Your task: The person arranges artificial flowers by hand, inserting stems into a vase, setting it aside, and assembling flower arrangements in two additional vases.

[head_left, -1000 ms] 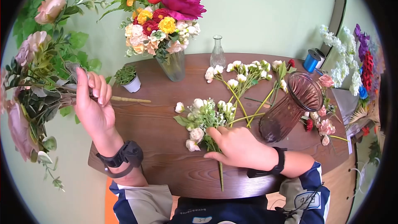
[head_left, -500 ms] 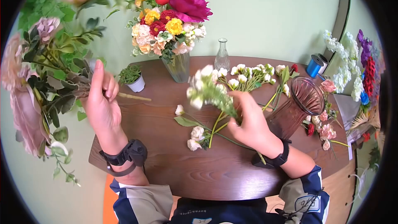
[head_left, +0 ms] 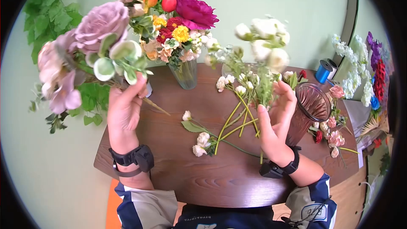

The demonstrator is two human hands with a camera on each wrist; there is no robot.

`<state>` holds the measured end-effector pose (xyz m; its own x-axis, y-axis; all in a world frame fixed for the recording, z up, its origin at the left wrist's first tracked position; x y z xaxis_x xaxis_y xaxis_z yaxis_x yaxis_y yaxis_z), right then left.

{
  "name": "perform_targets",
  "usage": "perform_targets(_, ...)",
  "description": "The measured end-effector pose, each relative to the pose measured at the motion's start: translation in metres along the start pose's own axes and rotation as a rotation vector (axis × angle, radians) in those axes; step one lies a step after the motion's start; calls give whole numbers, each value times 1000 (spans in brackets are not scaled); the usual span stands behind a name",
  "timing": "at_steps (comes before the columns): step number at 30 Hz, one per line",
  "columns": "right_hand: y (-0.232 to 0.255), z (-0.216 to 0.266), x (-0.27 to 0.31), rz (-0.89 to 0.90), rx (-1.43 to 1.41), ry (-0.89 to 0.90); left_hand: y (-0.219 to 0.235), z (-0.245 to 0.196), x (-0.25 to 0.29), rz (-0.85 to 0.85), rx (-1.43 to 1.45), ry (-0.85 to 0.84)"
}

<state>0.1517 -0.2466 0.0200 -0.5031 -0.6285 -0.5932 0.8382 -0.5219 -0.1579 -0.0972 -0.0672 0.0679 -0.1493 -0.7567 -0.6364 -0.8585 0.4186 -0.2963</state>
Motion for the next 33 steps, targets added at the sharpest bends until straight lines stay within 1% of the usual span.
perform_targets(1,0,3,1,27,105,60,-2,6,1,-2,-6,28)
perform_targets(2,-1,2,1,28,102,64,-6,12,4,-4,-12,59)
perform_targets(3,-1,2,2,26,43,74,-20,16,9,45,7,63)
perform_targets(4,0,3,3,26,-15,84,-28,28,10,147,-59,91)
perform_targets(5,-1,6,3,34,50,147,-32,37,16,238,-206,140)
perform_targets(6,-1,4,4,37,48,151,-37,46,23,326,-352,189)
perform_targets(7,1,3,6,-6,85,160,-40,48,28,323,-353,186)
perform_targets(8,5,2,9,-50,122,166,-51,49,34,391,-286,163)
perform_targets(9,6,1,11,-49,121,166,-61,51,41,459,-219,141)
perform_targets(11,5,4,21,-50,274,250,-77,55,57,598,-84,97)
perform_targets(12,5,-6,32,-35,703,326,-83,58,66,666,-15,73)
perform_targets(13,2,-5,33,-33,702,328,-87,59,76,731,54,49)
perform_targets(16,-8,-29,22,153,318,-45,-92,61,109,924,260,-30)
perform_targets(17,-8,-31,22,154,317,-43,-84,80,118,935,-43,42)
perform_targets(18,-6,-32,26,176,325,-34,-77,88,124,650,483,415)
perform_targets(19,-7,-33,25,198,333,-24,-62,92,138,550,340,595)
perform_targets(20,6,-35,34,221,341,-15,-43,97,151,443,194,769)
perform_targets(21,18,-37,44,244,350,-6,-43,102,148,442,194,770)
perform_targets(22,10,-38,33,271,358,3,-70,82,134,575,666,587)
perform_targets(23,11,-39,41,300,365,13,-78,48,126,688,1128,366)
perform_targets(24,10,-41,47,327,372,23,-76,47,128,684,1126,363)
perform_targets(25,24,-43,49,353,378,34,-73,48,129,644,1104,373)
perform_targets(26,20,-43,51,376,385,46,-70,49,131,605,1082,383)
perform_targets(27,7,-45,46,398,393,57,-62,66,134,668,1035,240)
perform_targets(28,2,-46,48,420,402,68,-66,60,133,670,1036,240)
perform_targets(31,6,-49,52,487,430,93,-60,45,121,486,918,115)
perform_targets(32,-6,-50,48,510,437,101,-58,47,122,485,917,117)
perform_targets(33,-2,-53,48,532,443,111,-102,71,82,484,867,117)
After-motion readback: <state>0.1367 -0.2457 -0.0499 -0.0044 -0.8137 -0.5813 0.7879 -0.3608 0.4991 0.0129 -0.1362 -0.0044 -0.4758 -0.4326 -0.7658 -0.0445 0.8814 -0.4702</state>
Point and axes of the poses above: each hand's wrist, its own x-axis away from the middle knuckle, its own y-axis out of the back of the hand, z = x × y, the point moved 9 cm from there along -x, towards the middle knuckle, and after that the axes turned 14 degrees about -y, right-handed, at the moved point
